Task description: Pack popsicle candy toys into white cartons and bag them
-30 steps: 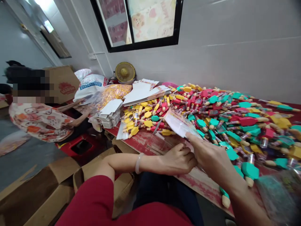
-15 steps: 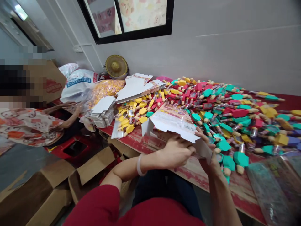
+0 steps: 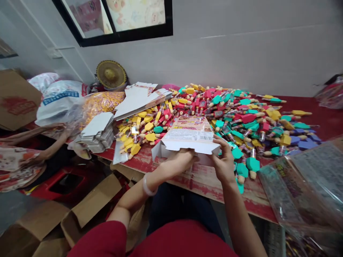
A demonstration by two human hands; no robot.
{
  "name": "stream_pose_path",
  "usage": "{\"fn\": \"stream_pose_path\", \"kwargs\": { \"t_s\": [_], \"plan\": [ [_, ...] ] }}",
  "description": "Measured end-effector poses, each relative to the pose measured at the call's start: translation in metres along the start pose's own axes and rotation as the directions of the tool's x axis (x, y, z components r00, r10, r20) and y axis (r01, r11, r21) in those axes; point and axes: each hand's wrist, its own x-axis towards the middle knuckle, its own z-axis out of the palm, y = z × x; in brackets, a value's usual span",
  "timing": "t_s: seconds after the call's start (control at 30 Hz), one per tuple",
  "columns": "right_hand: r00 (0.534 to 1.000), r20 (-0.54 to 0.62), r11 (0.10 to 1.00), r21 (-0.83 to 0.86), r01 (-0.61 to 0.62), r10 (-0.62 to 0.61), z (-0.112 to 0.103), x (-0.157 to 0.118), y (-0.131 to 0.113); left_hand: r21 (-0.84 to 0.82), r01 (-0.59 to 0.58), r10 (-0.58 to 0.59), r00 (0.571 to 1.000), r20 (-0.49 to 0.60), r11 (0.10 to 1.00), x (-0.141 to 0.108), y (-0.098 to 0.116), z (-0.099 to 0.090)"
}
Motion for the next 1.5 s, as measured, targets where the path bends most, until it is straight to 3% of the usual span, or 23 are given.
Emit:
{"fn": "stream_pose_path", "kwargs": {
  "t_s": [0.07,0.1,0.17,0.2,0.3,0.33,0.5,0.57,0.67,0.73,0.8,1.0,1.27,1.4,1.5],
  "plan": [
    [0.997,-0.077,1.0,0.021,-0.007,0.008,-0.008,0.006,-0.001,-0.077,-0.031,0.017,0.984,-0.175,0.997,-0.033,-0.004,-0.022],
    [0.995,-0.096,1.0,0.029,-0.009,0.012,-0.013,0.009,-0.002,-0.159,-0.011,-0.04,0.948,-0.316,0.987,-0.047,-0.012,-0.034],
    [0.996,-0.094,1.0,0.03,-0.009,0.011,-0.019,0.013,-0.005,-0.322,0.086,-0.254,0.812,-0.526,0.943,-0.061,-0.036,-0.049],
    [0.996,-0.087,1.0,0.023,-0.004,0.006,-0.019,0.014,-0.007,-0.402,0.111,-0.327,0.787,-0.523,0.909,-0.062,-0.048,-0.052],
    [0.995,-0.095,1.0,-0.02,0.009,-0.011,-0.014,0.012,-0.012,-0.593,0.126,-0.315,0.921,-0.227,0.795,-0.045,-0.077,-0.041],
    [0.993,-0.113,0.999,-0.04,0.012,-0.017,-0.012,0.009,-0.013,-0.616,0.133,-0.289,0.944,-0.161,0.777,-0.037,-0.08,-0.034],
    [0.971,-0.226,0.991,-0.118,0.057,-0.083,-0.01,-0.005,-0.01,-0.731,0.136,-0.239,0.97,-0.039,0.668,-0.012,-0.067,-0.004],
    [0.965,-0.237,0.985,-0.15,0.081,-0.115,-0.01,-0.008,-0.01,-0.745,0.187,-0.321,0.946,-0.038,0.64,-0.007,-0.059,0.002],
    [0.958,-0.24,0.972,-0.211,0.106,-0.157,-0.004,-0.009,-0.011,-0.687,0.277,-0.521,0.836,-0.173,0.672,0.001,-0.052,0.011],
    [0.956,-0.233,0.963,-0.244,0.118,-0.177,0.001,-0.009,-0.012,-0.645,0.313,-0.583,0.772,-0.255,0.697,0.004,-0.05,0.017],
    [0.959,-0.207,0.952,-0.276,0.132,-0.193,0.005,-0.008,-0.012,-0.604,0.336,-0.6,0.738,-0.308,0.723,0.004,-0.049,0.021],
    [0.957,-0.176,0.903,-0.405,0.142,-0.229,0.007,-0.012,-0.004,-0.475,0.412,-0.604,0.699,-0.383,0.778,-0.003,-0.047,0.019],
    [0.954,-0.197,0.907,-0.401,0.13,-0.224,0.002,-0.011,-0.008,-0.271,0.551,-0.614,0.711,-0.343,0.789,-0.005,-0.038,0.018],
    [0.984,-0.125,0.953,-0.291,0.089,-0.13,-0.004,-0.01,-0.019,-0.247,0.608,-0.655,0.67,-0.35,0.754,-0.001,-0.038,0.014],
    [0.995,-0.093,0.997,-0.068,-0.046,0.04,-0.01,-0.006,-0.023,-0.259,0.638,-0.687,0.644,-0.336,0.725,0.0,-0.04,0.01]
  ]
}}
